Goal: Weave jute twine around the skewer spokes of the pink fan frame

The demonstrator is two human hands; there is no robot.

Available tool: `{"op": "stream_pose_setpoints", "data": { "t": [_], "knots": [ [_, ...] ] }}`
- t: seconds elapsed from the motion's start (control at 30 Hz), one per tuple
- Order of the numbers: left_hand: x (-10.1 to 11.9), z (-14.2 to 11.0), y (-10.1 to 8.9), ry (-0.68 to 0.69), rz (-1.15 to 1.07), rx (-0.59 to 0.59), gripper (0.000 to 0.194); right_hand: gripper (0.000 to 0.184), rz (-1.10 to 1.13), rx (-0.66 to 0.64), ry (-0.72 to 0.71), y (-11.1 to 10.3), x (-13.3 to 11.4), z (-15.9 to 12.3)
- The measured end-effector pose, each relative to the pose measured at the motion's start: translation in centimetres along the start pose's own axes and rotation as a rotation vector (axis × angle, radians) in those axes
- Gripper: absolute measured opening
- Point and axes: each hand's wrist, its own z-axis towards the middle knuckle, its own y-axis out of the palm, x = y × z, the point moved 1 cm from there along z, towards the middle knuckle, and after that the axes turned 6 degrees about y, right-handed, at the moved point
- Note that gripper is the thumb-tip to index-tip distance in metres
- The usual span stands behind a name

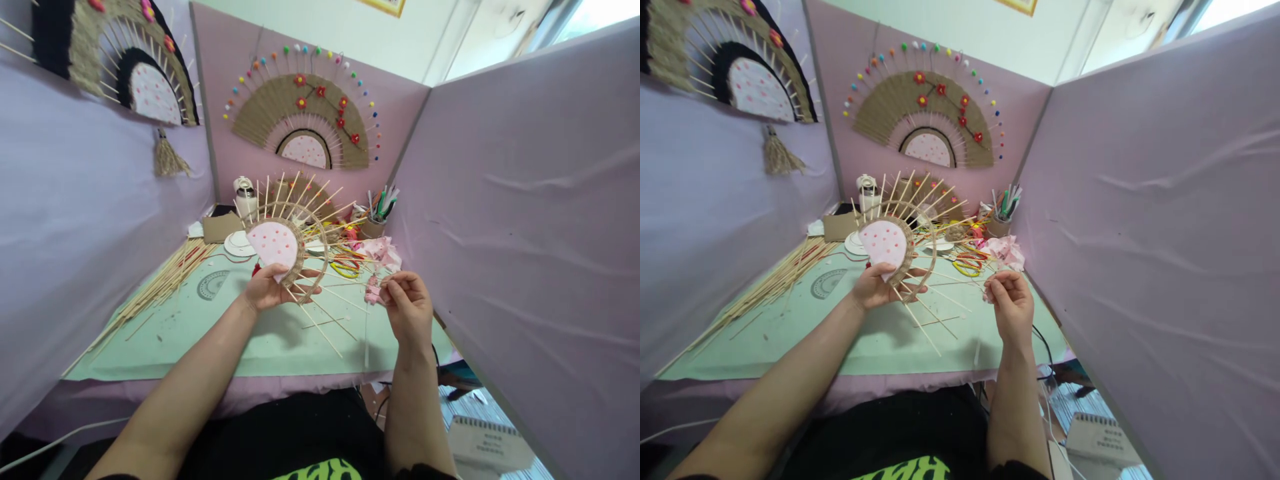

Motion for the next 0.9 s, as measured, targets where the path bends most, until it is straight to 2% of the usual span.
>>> {"op": "stream_pose_setpoints", "data": {
  "t": [0.13, 0.27, 0.47, 0.57, 0.7, 0.9],
  "knots": [
    [-0.1, -0.1, 0.1, -0.040, 0.029, -0.054, 0.045, 0.016, 0.039, 0.031, 0.058, -0.6, 1.5, 0.5],
    [-0.2, -0.3, 0.0, -0.086, 0.049, -0.077, 0.052, 0.015, -0.107, 0.023, 0.102, -1.1, 3.3, 0.7],
    [-0.3, -0.2, -0.2, -0.132, 0.062, -0.084, 0.055, 0.010, -0.438, -0.102, -0.026, -0.6, 3.7, 1.0],
    [-0.5, -0.2, -0.2, -0.154, 0.070, -0.078, 0.054, 0.013, -0.508, -0.037, -0.086, 0.3, 3.7, 1.1],
    [-1.1, 0.0, 0.3, -0.189, 0.055, -0.072, 0.053, 0.019, -0.463, 0.100, -0.085, 2.1, 4.3, 0.9],
    [-1.8, 0.3, 1.0, -0.148, 0.008, -0.082, 0.058, 0.021, -0.390, 0.120, 0.002, 3.9, 4.4, 0.3]
  ]
}}
